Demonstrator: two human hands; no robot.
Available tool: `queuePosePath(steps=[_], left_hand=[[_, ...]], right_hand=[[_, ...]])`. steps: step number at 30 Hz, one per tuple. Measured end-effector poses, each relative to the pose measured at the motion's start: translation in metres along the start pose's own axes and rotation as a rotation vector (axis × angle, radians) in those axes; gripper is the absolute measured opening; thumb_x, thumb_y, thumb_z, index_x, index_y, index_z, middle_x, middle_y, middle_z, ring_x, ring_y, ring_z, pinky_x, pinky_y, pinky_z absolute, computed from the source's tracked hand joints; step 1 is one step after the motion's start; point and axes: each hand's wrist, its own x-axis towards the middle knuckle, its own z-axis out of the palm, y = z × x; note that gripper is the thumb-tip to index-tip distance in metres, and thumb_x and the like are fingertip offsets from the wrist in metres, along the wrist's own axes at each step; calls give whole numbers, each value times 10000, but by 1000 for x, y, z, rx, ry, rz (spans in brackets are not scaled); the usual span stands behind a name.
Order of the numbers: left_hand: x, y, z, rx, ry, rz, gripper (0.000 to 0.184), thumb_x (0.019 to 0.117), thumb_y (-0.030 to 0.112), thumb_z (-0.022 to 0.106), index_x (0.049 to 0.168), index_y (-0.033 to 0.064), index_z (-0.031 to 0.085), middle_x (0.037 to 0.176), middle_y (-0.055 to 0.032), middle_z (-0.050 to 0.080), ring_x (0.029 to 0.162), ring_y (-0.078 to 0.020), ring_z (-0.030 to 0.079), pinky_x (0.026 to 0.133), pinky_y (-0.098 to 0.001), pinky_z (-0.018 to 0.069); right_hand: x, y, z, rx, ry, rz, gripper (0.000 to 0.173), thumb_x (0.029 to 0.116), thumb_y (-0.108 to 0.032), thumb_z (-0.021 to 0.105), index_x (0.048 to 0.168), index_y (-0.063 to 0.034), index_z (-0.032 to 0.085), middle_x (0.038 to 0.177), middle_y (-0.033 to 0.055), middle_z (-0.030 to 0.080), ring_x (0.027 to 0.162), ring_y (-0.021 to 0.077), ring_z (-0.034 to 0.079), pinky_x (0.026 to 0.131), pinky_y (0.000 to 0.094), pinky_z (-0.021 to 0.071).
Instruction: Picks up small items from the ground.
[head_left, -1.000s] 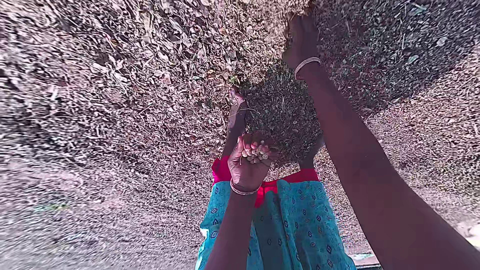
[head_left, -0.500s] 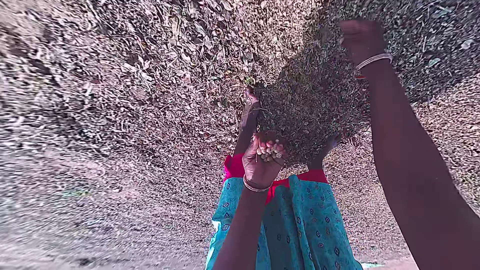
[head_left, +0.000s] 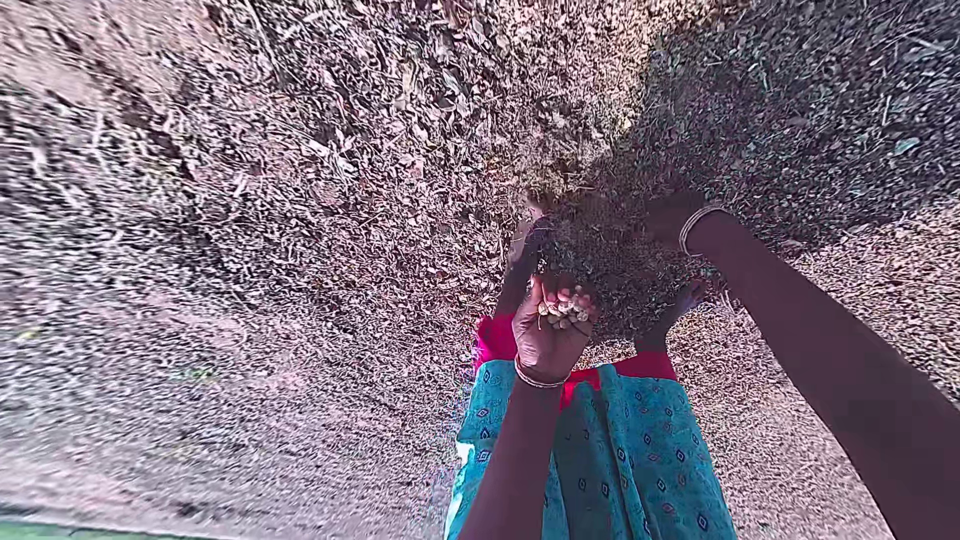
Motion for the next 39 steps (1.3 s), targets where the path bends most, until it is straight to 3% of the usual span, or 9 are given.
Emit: queuePosePath(steps=[4,8,13,18,21,25,31,35,39], left_hand=[[-1,-2,-4,-8,23,-10,249,923,298,673,747,131,730,681,-6,666,610,-134,649,670,-301,583],[-2,-4,-3,-15,42,-30,274,934,311,659,742,128,729,679,-7,668,614,-137,653,685,-305,588],[-1,-2,-3,25,2,-19,397,1000,392,563,730,138,707,703,0,664,642,-139,653,656,-294,575],[0,-6,-1,17,27,4,409,1003,391,558,711,144,704,669,12,652,627,-128,650,660,-291,575],[-1,-10,-1,8,35,4,385,988,385,574,704,159,702,661,18,645,619,-124,647,662,-292,577],[-2,-22,-8,6,19,6,390,997,402,557,716,173,702,686,26,647,652,-124,648,677,-294,567],[-10,-39,-12,-63,66,54,283,979,279,582,821,106,741,823,-63,727,774,-200,724,778,-359,612],[-23,-44,-16,-91,153,73,425,1048,252,385,867,88,732,882,-110,746,819,-238,743,789,-382,621],[-13,-32,-4,108,460,163,587,1094,281,149,817,125,642,775,-33,717,756,-173,729,738,-343,619]], right_hand=[[-5,64,-5,389,476,31,311,986,10,571,1246,-62,726,1262,304,660,1199,536,604,989,739,430],[29,62,-70,577,860,24,493,935,-1,579,1425,-60,595,1543,261,465,1445,429,430,1189,588,321],[72,-14,-85,447,724,121,838,804,3,683,1570,-248,451,1713,189,145,1507,583,154,1043,797,345],[43,-63,21,118,278,-427,525,873,60,676,1337,-183,700,1599,106,456,1503,499,278,1085,824,231],[20,-52,74,341,478,-491,333,930,84,549,1158,-33,762,1369,175,655,1306,422,573,1085,666,390],[18,-28,65,632,808,-139,304,1019,-6,482,1211,38,712,1215,279,684,1153,434,663,1023,559,500],[64,-11,21,339,459,-20,289,954,10,618,1235,16,687,1330,311,600,1215,509,595,964,685,488],[20,-1,13,594,633,53,360,1013,-115,598,1342,27,631,1318,300,619,1246,462,592,1068,624,443],[-57,-12,16,711,880,-119,347,1013,-270,653,979,74,685,921,232,653,816,351,639,757,535,520]])
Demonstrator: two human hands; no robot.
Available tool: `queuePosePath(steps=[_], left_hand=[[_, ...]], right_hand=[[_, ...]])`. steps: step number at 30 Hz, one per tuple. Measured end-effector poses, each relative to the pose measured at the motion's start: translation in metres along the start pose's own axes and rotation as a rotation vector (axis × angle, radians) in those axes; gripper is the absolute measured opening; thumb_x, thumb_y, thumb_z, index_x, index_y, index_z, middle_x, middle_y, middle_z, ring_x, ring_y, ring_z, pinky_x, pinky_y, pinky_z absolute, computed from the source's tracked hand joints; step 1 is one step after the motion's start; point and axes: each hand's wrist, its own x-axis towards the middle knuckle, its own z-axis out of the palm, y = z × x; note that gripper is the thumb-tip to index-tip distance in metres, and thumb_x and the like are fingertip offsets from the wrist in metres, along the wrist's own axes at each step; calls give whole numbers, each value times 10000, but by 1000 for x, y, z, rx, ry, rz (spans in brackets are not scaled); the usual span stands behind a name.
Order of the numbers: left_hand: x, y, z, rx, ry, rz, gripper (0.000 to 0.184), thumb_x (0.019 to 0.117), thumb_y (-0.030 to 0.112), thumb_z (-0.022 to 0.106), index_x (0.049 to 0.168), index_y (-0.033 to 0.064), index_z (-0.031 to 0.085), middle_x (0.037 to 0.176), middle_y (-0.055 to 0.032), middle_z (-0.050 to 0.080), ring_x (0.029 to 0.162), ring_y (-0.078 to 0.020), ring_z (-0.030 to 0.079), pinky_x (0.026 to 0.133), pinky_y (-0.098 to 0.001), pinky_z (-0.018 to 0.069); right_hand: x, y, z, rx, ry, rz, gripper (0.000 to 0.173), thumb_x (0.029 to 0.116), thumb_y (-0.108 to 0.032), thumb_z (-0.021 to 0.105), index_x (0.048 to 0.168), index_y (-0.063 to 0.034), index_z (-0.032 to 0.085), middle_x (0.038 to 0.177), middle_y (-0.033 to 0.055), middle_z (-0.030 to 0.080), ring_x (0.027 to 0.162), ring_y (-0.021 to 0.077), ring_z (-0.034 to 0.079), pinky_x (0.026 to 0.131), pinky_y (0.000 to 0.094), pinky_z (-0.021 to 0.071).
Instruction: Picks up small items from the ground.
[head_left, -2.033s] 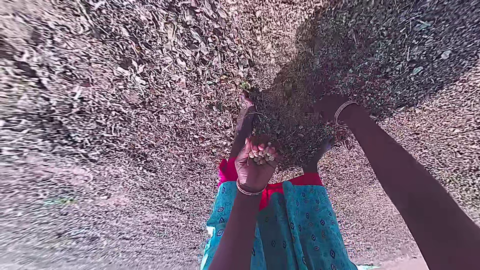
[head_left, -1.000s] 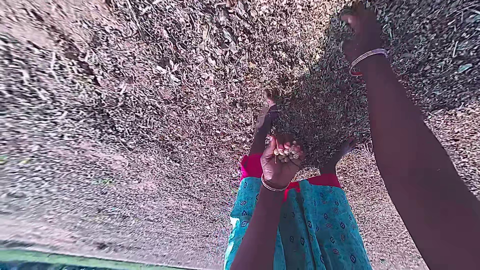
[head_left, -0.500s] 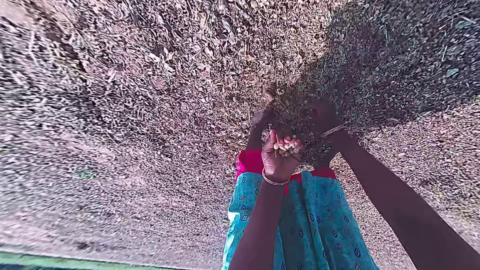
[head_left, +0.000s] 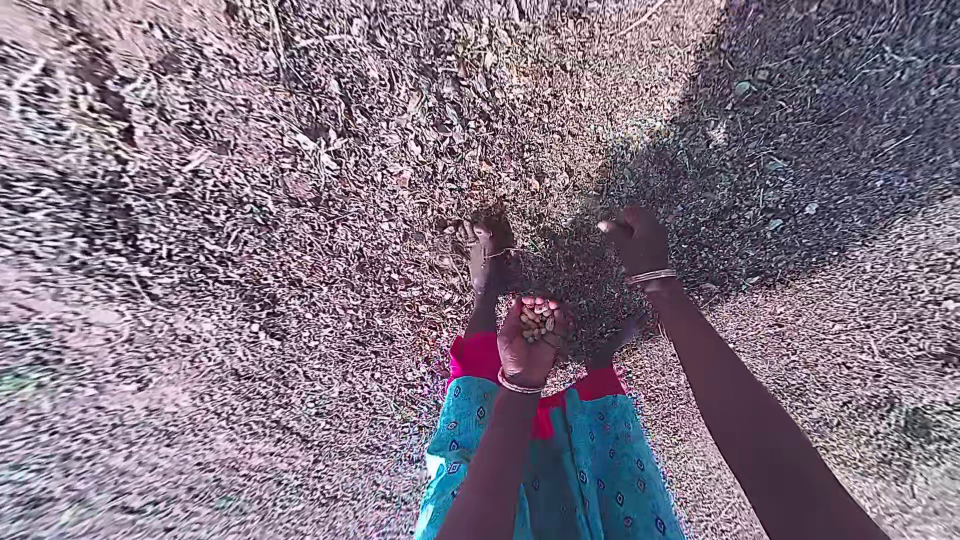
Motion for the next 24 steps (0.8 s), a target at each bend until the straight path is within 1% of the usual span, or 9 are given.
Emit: queuePosePath(steps=[1,2,5,7,13,17,20,23,24], left_hand=[[4,4,3,44,46,22,571,1102,282,150,832,120,627,767,-27,707,748,-165,722,730,-337,617],[7,7,7,74,68,35,553,1106,276,159,854,106,621,770,-37,704,742,-168,720,721,-338,619],[5,15,14,92,-2,-26,569,1107,280,170,853,108,649,802,-47,718,797,-184,731,781,-370,621],[1,24,20,40,-88,-84,561,1094,282,221,800,116,670,789,-51,720,792,-187,735,778,-368,623],[-1,39,26,-44,-309,-194,374,994,280,526,693,145,701,713,-21,695,723,-155,713,727,-316,606],[4,47,20,-61,-346,-216,396,1006,306,514,707,129,705,734,-29,699,745,-157,710,748,-308,595],[5,59,26,-78,-345,-200,381,999,295,525,703,135,703,729,-20,697,738,-154,710,736,-305,597],[4,72,30,-101,-310,-192,418,1018,304,488,701,137,703,715,-22,694,722,-156,710,722,-305,599],[5,74,30,-97,-301,-188,423,1019,308,484,696,144,703,707,-16,693,713,-149,708,717,-302,597]], right_hand=[[-19,-9,-4,75,-63,-109,341,1013,-286,652,879,27,642,821,159,593,696,263,571,631,448,482],[-31,-17,-7,165,-172,-193,303,997,-275,660,857,-7,663,828,106,605,694,194,571,620,383,491],[-38,-33,-8,264,-385,-221,334,1006,-267,623,1190,-3,709,1123,149,696,985,218,680,879,417,575],[-6,-25,-7,217,-271,-95,396,1047,-261,567,1308,27,643,1268,216,670,1138,293,675,995,468,543],[161,-13,14,121,54,126,709,998,-350,654,1561,-9,391,1586,284,386,1474,399,389,1206,516,326],[189,-65,61,-214,-100,206,927,898,-519,735,1652,-285,248,1721,216,21,1538,535,113,1160,708,260],[146,-60,88,-525,-428,-35,760,878,-442,765,1560,-294,463,1726,103,167,1523,533,175,1055,762,351],[81,-45,78,-682,-917,-90,554,935,-348,746,1392,-56,631,1548,250,454,1406,507,421,1101,711,357],[67,-42,69,-709,-1046,-34,531,967,-303,718,1372,22,609,1538,253,462,1420,470,425,1133,668,339]])
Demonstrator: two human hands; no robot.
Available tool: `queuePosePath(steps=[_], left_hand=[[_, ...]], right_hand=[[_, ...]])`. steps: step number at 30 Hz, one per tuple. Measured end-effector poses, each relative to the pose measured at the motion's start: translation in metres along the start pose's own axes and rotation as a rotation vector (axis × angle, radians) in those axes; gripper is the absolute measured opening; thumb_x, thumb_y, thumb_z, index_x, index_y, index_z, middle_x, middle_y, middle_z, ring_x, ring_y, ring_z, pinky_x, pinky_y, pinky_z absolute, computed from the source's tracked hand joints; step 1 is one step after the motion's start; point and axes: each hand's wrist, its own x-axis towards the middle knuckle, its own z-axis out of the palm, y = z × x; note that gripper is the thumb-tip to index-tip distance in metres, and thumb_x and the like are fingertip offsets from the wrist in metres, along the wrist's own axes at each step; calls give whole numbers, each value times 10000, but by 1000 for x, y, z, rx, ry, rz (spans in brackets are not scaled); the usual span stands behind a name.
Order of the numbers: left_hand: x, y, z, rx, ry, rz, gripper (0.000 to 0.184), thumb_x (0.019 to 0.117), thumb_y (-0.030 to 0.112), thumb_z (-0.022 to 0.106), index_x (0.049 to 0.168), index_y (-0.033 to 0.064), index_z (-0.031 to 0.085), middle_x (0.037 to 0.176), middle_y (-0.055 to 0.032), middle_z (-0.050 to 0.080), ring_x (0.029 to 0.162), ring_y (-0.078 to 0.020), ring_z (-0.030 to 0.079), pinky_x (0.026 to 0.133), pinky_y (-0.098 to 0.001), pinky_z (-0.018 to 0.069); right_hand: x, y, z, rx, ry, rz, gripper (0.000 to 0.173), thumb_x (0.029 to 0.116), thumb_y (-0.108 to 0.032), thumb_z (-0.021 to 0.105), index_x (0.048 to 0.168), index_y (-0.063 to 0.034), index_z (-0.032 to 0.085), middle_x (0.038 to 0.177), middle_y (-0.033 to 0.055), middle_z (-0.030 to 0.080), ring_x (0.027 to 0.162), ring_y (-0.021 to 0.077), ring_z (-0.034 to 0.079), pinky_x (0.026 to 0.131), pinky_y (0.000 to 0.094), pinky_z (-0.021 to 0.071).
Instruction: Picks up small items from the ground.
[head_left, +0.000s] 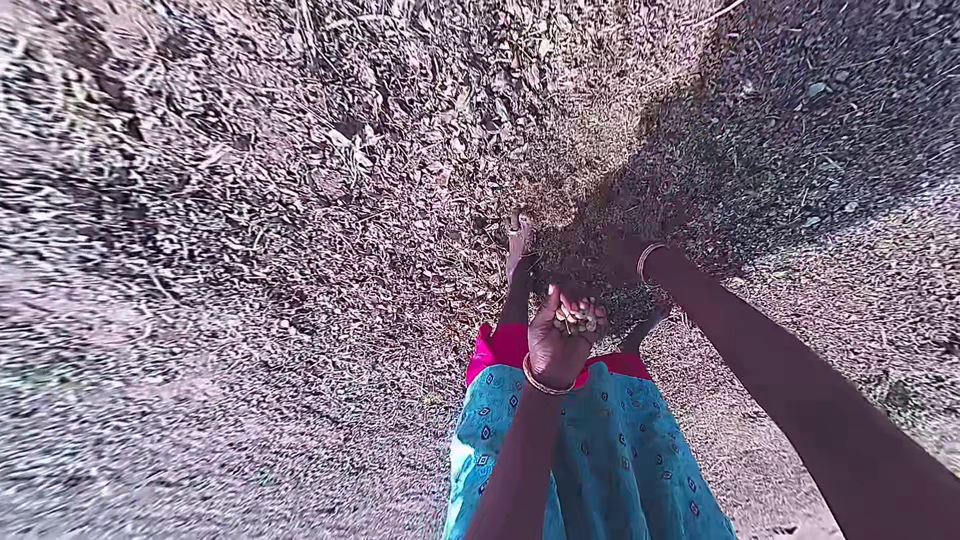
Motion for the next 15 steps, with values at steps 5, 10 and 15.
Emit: queuePosePath(steps=[5,10,15], left_hand=[[-1,4,-7,11,-5,-6,400,1009,298,506,697,152,709,716,-11,694,705,-136,696,721,-292,589],[-2,4,-6,47,-60,21,362,996,315,549,714,159,713,718,11,683,723,-129,692,740,-298,587],[0,-11,-14,34,-111,84,381,1017,337,528,735,167,719,723,20,677,716,-126,689,719,-298,593]], right_hand=[[-24,63,-9,533,598,150,462,987,-134,672,1422,-7,582,1520,270,486,1420,433,460,1163,603,360],[39,74,-94,581,847,464,995,866,-316,790,1656,-145,210,1660,338,153,1499,545,245,1171,710,245],[52,-1,-29,355,538,289,976,846,-278,814,1649,-272,260,1710,254,-9,1484,607,185,1078,722,381]])
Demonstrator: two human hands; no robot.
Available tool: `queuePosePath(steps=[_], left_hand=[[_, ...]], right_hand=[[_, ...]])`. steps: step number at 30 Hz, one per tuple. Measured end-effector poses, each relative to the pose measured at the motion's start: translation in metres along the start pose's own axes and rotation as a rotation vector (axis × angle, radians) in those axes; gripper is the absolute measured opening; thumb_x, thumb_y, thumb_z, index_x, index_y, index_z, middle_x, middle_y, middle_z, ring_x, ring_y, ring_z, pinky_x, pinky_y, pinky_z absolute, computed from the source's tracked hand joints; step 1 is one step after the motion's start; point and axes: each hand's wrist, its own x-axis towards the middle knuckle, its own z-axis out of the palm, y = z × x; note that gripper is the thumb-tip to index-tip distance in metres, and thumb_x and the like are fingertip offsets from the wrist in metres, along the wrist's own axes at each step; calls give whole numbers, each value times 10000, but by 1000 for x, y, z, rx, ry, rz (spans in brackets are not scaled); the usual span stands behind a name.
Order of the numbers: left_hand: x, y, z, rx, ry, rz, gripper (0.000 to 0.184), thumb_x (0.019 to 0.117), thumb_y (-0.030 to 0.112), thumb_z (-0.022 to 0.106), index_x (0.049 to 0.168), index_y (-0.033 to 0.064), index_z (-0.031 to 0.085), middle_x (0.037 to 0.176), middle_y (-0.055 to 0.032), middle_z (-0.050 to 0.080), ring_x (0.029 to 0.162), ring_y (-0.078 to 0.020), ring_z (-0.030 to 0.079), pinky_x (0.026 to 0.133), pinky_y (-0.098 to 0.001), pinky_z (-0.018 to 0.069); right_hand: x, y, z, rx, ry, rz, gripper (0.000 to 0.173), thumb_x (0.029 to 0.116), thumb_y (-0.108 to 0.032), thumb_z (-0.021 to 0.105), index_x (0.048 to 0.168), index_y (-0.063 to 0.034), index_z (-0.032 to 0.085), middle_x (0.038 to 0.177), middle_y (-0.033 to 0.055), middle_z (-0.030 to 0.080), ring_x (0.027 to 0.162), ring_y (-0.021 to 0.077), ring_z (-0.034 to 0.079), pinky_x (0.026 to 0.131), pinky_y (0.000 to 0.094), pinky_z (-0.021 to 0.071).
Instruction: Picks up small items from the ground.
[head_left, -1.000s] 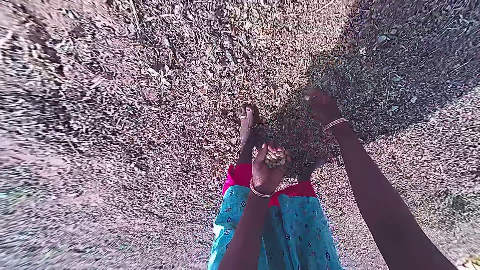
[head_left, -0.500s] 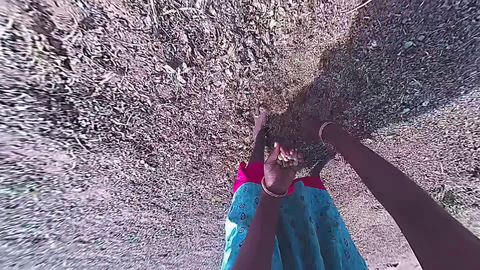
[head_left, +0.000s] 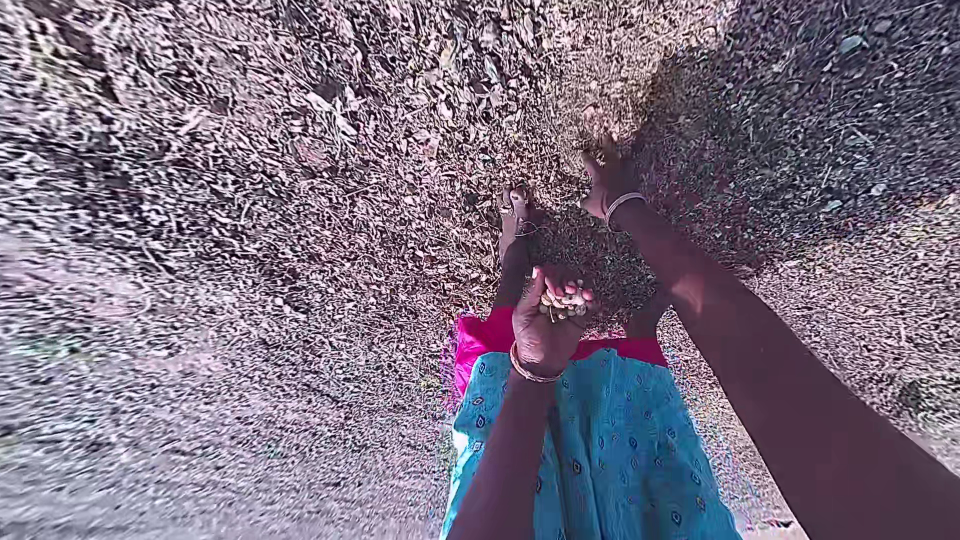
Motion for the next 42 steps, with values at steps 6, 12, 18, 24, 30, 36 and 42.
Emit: queuePosePath(steps=[6,12,18,24,30,36,42], left_hand=[[-3,-22,-9,-5,94,-20,395,1012,338,536,709,158,714,704,4,683,704,-137,701,719,-309,602],[-3,-25,-21,7,86,-46,379,1003,355,559,720,160,718,701,14,678,678,-120,683,691,-290,590],[0,-23,-20,41,77,-21,387,1013,352,534,724,171,716,710,21,678,685,-120,680,690,-287,585],[1,-23,-14,21,63,-15,411,1029,352,515,729,160,720,711,17,685,700,-122,690,724,-293,593],[0,-30,-23,26,88,-22,392,1003,378,560,710,166,713,686,24,669,667,-116,676,710,-292,591],[-1,-32,-24,9,83,-48,357,975,354,600,721,138,726,695,1,683,669,-128,681,727,-297,593],[3,-21,-11,-38,63,-15,387,996,317,543,710,127,722,719,-22,701,722,-154,709,743,-304,597]], right_hand=[[-76,22,56,-351,-672,-325,464,996,-339,673,1304,8,661,1330,296,615,1270,486,561,1056,691,404],[0,58,-34,217,303,-17,572,957,-165,647,1502,-57,508,1616,241,365,1474,417,389,1182,548,360],[11,58,-23,-59,96,8,1033,813,-146,815,1655,-152,217,1709,259,-21,1512,606,88,1082,776,338],[-67,46,19,-191,-705,-325,476,1037,-318,628,1423,-42,594,1370,261,612,1286,439,575,1065,640,418],[16,60,-43,446,394,9,747,936,-169,689,1577,7,347,1592,262,393,1489,368,385,1225,467,317],[68,-20,-86,239,338,-120,833,824,-244,778,1577,-178,428,1674,177,265,1537,429,233,1148,686,311],[-1,-18,-41,-221,-265,-501,356,969,-188,665,1321,-154,710,1552,135,506,1439,424,435,1079,721,360]])
